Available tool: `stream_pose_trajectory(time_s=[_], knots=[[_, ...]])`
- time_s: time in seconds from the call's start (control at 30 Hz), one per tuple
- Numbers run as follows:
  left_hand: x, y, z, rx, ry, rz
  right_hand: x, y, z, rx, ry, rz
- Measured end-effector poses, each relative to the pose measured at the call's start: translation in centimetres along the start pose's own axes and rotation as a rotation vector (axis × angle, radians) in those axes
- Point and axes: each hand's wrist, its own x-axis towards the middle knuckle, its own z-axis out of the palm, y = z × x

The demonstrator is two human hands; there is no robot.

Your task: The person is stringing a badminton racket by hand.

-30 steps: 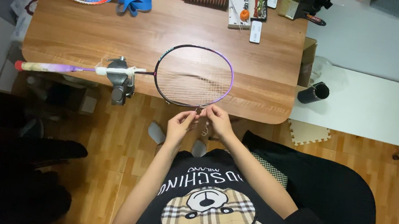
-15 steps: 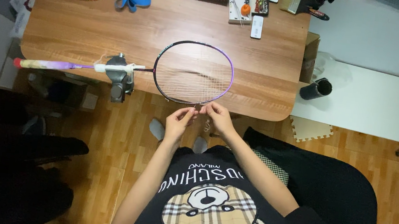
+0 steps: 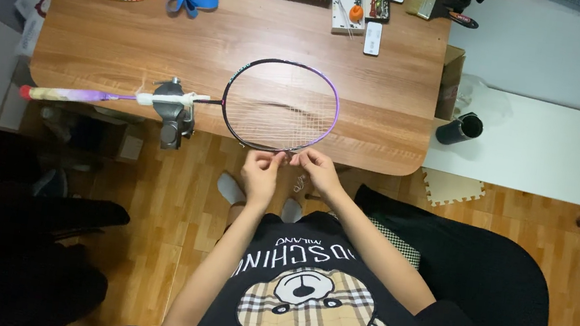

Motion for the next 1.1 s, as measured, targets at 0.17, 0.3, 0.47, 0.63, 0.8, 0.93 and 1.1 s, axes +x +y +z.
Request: stream_pose_trajectory(time_s=[0.17,0.3,0.47,0.63,0.8,0.93,1.1], knots=[[0.0,3.3,0.4,0.317,0.074,0.202,0.2,0.5,-0.3,0.028,0.0,0.035],[2.3,0.9,0.2,0.285,-0.013,0.157,0.5,1.1,-0.7,0.017,-0.013,0.014],[3.9,0.6,-0.3,-0.061,-0.147,-0.236,1.6,3.1,-1.2,0.067,-0.036,0.016],[4.2,-2.0,-1.3,0.293,0.114,0.076,1.3,2.4,-1.1,0.016,-0.034,-0.022],[4.1,3.3,-1.4,0.477,0.378,0.246,0.5,-0.6,-0.3,-0.034,0.027,0.134],[8.7,5.1,-0.3,0.371,0.223,0.408,0.5,0.7,-0.2,0.019,0.007,0.121],[14.3,10.4,2.8,0.417,0.041,0.272,1.0,1.6,-0.3,-0.028,0.005,-0.058]])
